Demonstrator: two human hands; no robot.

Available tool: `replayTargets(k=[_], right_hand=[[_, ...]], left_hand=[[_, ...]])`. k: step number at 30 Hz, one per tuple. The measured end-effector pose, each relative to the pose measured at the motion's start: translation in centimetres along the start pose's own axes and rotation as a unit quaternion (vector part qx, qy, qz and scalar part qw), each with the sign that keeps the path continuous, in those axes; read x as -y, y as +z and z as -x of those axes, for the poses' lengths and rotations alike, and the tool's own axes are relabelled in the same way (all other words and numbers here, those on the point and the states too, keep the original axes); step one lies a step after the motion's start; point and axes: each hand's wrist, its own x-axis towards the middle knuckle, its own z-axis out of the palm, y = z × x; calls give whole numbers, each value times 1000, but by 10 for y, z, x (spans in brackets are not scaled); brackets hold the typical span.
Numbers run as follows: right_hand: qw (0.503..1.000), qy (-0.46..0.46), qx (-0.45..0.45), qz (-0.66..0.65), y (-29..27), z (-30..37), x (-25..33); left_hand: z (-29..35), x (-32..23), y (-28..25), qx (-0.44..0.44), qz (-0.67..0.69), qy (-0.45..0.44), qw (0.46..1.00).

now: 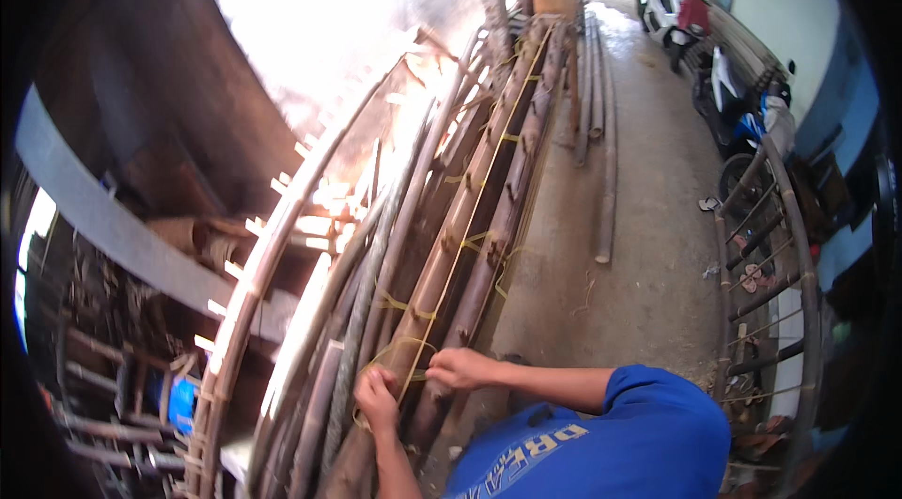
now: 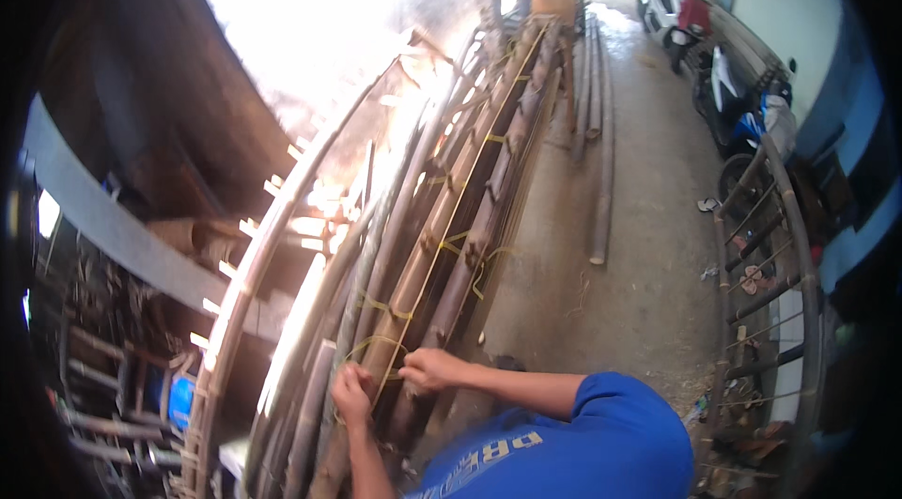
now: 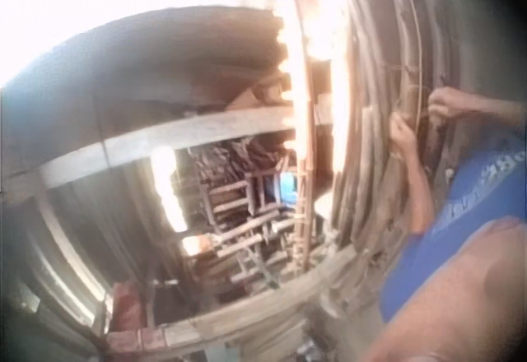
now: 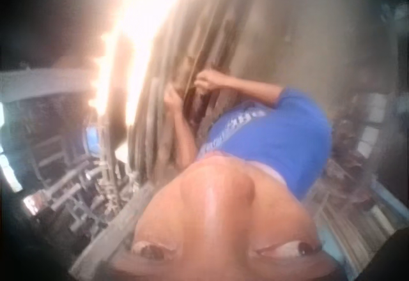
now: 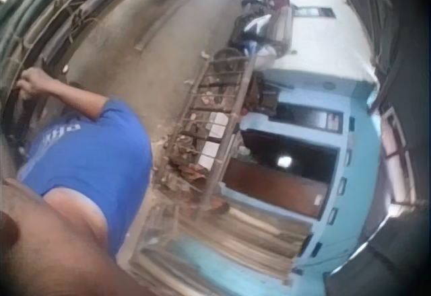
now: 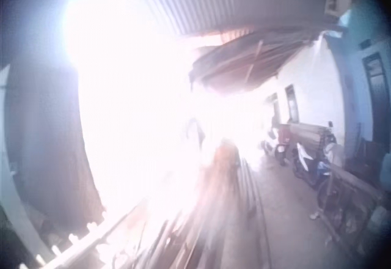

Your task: The person ties a bundle of bamboo poles together using a yellow string. They wrap the string around the poles multiple times and secure it with knots.

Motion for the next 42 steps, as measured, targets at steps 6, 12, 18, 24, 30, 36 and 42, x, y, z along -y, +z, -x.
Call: replayTargets(k=[6, 12, 18, 24, 30, 36, 42], right_hand=[[995, 98, 4, -20, 2, 52, 33], [979, 203, -20, 26, -5, 77, 60], [990, 138, -28, 23, 6, 69, 88], [993, -114, 5, -10, 30, 59, 90], [993, -84, 21, 83, 90, 39, 51], [981, 15, 6, 194, 116, 28, 56], [983, -6, -60, 175, 120, 27, 48]], left_hand=[[-86, 131, -3, -58, -300, -7, 952], [-83, 34, 8, -107, -140, 60, 982], [-88, 118, -5, -57, -288, -41, 955], [-79, 45, -13, 28, -308, -64, 949], [-38, 48, -55, 277, -238, -155, 918], [-30, 72, -57, 425, -135, -230, 865], [-30, 57, -54, 437, -156, -257, 848]])
